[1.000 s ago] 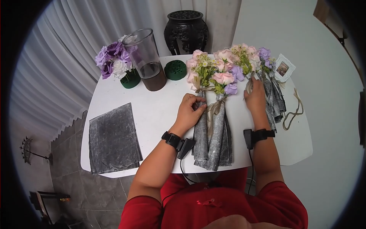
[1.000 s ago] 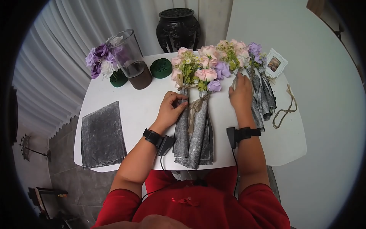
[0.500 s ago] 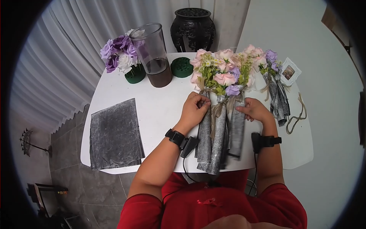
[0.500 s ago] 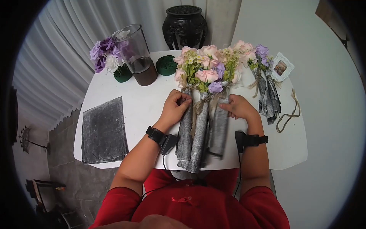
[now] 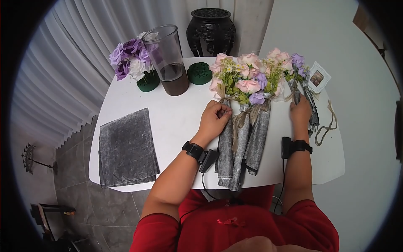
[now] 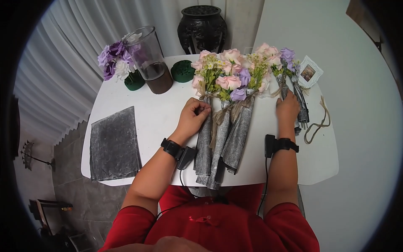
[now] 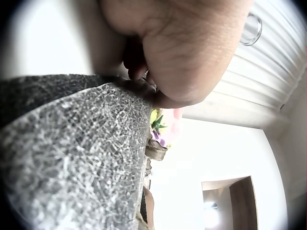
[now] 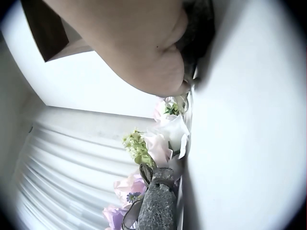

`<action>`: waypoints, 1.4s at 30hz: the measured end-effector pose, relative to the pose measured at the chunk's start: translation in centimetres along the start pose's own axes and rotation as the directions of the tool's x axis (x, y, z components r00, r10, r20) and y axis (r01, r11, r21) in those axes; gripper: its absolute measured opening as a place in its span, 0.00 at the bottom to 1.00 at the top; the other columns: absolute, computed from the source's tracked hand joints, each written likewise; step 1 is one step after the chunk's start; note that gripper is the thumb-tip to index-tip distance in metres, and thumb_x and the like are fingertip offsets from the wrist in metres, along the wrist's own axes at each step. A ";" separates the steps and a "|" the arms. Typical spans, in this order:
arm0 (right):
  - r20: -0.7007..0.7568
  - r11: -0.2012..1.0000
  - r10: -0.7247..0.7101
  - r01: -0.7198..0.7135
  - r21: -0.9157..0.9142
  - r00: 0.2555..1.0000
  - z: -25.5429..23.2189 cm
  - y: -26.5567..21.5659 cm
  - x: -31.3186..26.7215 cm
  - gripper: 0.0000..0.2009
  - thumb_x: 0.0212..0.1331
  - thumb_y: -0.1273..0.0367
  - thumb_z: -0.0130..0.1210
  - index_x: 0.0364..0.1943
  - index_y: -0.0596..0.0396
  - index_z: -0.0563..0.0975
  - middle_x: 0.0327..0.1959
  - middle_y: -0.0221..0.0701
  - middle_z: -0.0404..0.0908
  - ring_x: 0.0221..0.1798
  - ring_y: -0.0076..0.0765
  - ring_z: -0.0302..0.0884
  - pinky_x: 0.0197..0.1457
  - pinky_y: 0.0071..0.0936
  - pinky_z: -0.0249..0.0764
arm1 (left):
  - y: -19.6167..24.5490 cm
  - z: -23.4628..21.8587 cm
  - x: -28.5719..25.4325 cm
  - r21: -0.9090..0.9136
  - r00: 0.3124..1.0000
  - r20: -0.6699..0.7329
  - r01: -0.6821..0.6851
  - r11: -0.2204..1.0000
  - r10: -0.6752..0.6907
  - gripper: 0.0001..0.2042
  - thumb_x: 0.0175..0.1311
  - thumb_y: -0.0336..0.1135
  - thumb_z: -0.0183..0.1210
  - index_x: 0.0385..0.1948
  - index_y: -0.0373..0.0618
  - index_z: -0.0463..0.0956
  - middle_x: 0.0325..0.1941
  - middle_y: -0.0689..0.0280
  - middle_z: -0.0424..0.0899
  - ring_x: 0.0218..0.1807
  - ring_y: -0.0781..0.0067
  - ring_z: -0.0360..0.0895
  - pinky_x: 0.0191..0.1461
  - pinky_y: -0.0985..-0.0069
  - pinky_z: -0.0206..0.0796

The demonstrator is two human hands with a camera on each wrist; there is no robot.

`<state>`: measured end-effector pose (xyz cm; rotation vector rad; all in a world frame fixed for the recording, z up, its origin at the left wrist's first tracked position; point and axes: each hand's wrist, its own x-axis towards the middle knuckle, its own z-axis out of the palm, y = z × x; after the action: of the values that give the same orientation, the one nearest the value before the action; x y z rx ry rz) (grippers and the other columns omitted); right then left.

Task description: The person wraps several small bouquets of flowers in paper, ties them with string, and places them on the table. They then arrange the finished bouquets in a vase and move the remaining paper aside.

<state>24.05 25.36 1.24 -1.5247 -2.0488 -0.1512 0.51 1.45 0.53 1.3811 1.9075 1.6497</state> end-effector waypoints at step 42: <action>0.235 0.971 -0.123 0.068 0.230 0.964 -2.9 0.2 -0.1 0.22 0.48 0.69 0.59 0.49 0.59 0.68 0.48 0.52 0.72 0.49 0.60 0.73 0.53 0.42 0.70 | -0.3 -0.2 0.3 -0.045 1.000 0.006 0.020 0.999 -0.020 0.05 0.54 0.30 0.61 0.30 0.39 0.79 0.29 0.67 0.70 0.29 0.77 0.67 0.35 0.80 0.63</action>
<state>25.37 24.14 3.47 -1.3635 -2.2491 0.2359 0.11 1.59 0.43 1.3439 1.8628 1.6673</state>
